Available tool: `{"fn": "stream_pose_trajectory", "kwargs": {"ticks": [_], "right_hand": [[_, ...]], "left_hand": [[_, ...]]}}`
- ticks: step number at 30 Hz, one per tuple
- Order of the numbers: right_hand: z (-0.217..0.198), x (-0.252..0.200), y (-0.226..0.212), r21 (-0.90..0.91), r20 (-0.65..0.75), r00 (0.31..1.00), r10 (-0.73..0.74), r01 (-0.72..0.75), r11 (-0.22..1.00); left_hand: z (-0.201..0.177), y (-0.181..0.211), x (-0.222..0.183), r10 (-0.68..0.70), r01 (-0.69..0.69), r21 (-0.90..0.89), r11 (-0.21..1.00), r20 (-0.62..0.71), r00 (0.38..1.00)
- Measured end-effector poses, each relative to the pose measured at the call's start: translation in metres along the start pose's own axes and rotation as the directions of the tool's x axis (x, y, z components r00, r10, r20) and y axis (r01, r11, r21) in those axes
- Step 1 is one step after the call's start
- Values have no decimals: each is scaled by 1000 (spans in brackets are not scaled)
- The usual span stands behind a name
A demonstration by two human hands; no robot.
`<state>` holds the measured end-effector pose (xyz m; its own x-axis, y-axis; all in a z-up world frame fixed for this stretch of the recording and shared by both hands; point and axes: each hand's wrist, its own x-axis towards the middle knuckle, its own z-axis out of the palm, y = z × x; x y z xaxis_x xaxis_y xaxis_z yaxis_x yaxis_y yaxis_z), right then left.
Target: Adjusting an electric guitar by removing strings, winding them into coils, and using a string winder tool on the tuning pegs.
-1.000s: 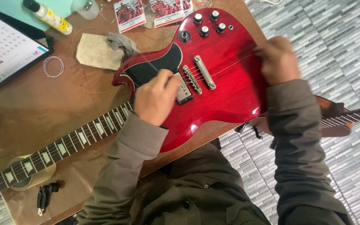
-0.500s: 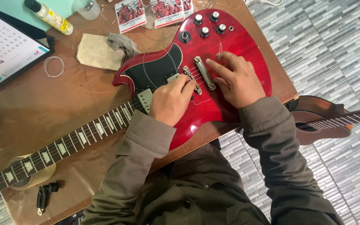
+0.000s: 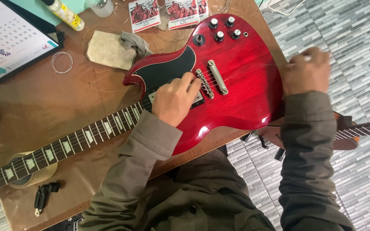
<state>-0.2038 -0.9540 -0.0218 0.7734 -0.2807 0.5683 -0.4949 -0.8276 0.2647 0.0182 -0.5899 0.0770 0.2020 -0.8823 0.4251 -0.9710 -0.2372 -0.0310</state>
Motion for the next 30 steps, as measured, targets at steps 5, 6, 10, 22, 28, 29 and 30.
{"fn": "stream_pose_trajectory", "kwargs": {"ticks": [5, 6, 10, 22, 28, 29, 30], "right_hand": [[-99, 55, -89, 462, 52, 978, -200, 154, 873], [-104, 60, -101, 463, 54, 979, -198, 151, 874], [-96, 65, -132, 581, -95, 969, -228, 240, 778], [-22, 44, -31, 490, -27, 1000, 10, 5, 872], [-8, 56, -11, 611, 8, 999, 49, -44, 791], [-4, 55, -7, 610, 43, 998, 52, -67, 790], [-20, 59, -16, 611, 47, 998, 51, -69, 789]], "left_hand": [[16, 6, 2, 56, -58, -62, 996, -35, 998], [15, 6, 4, 58, -60, -63, 996, -33, 998], [9, 11, 11, 100, -103, -124, 987, -28, 995], [-17, 3, 3, -108, -17, -381, 924, -306, 946], [-16, 16, 7, -194, 93, -687, 720, -70, 979], [-14, 18, 7, -166, 79, -660, 747, -70, 984], [-12, 19, 7, -169, 83, -662, 745, -66, 983]]}}
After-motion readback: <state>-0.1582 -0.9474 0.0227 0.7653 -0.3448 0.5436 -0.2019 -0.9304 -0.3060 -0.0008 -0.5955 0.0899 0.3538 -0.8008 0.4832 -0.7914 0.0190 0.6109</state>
